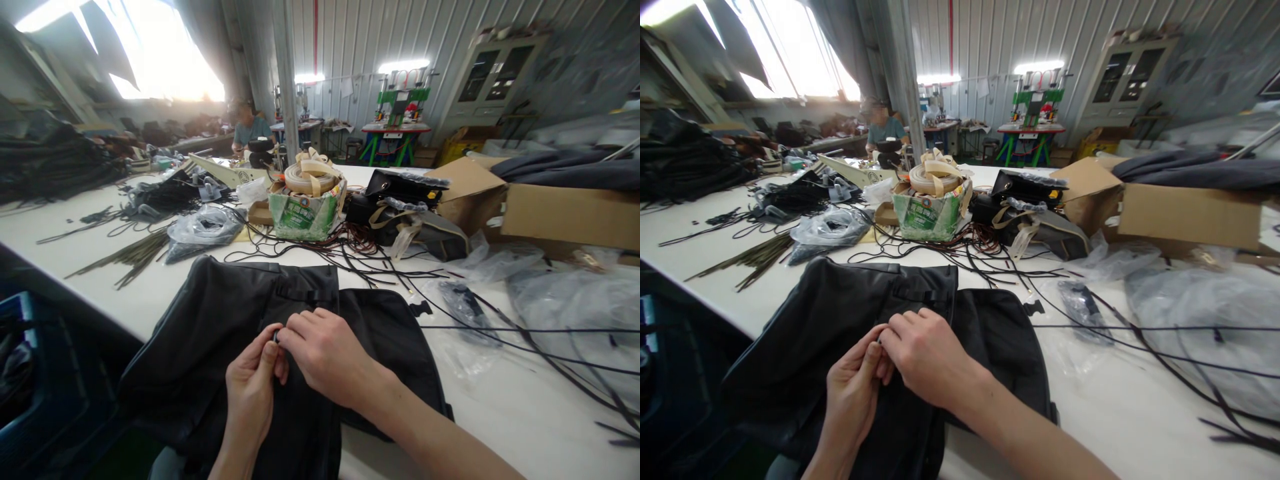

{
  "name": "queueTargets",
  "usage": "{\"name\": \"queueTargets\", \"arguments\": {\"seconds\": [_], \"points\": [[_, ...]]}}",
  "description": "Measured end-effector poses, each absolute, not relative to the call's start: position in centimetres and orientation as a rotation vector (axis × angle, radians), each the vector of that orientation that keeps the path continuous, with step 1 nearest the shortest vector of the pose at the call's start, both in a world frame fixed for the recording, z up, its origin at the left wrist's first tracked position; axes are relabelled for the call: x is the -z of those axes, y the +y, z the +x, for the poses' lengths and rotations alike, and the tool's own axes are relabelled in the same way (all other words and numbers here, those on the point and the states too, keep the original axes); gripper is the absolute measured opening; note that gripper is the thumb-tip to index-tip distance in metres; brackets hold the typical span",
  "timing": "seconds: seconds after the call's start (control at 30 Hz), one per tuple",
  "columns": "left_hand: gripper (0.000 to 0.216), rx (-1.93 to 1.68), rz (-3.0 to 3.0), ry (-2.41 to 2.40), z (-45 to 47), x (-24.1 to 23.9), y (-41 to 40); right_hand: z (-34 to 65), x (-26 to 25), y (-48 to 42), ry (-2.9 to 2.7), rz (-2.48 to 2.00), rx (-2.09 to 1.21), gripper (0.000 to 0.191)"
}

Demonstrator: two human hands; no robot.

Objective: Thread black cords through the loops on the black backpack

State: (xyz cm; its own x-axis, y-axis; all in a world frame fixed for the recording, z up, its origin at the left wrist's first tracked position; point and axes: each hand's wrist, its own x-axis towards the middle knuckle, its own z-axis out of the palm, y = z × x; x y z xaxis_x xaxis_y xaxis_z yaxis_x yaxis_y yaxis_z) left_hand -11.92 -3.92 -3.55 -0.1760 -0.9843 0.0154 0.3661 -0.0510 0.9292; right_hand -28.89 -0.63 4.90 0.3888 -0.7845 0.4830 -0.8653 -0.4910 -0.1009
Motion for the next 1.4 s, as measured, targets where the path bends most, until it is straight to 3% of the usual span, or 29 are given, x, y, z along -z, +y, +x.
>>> {"name": "queueTargets", "arguments": {"seconds": [0.13, 0.27, 0.73, 1.4], "points": [[0.048, 1.488, 0.849, -1.074, -11.7, 3.9, -4.1, -29.4, -5.2, -0.7, -1.448, 2.546, -0.668, 0.012], [0.046, 1.476, 0.835, -1.112, -11.4, 3.9, -4.2, -29.5, -5.0, -0.7, -1.506, 2.623, -0.847, 0.024], [0.045, 1.451, 0.865, -1.172, -11.2, 4.3, -4.0, -28.6, -3.7, -1.1, -1.505, 2.505, -0.892, 0.014], [0.048, 1.410, 0.898, -1.174, -10.6, 4.4, -4.3, -29.3, -3.1, -1.7, -1.462, 2.600, -1.097, 0.025]]}}
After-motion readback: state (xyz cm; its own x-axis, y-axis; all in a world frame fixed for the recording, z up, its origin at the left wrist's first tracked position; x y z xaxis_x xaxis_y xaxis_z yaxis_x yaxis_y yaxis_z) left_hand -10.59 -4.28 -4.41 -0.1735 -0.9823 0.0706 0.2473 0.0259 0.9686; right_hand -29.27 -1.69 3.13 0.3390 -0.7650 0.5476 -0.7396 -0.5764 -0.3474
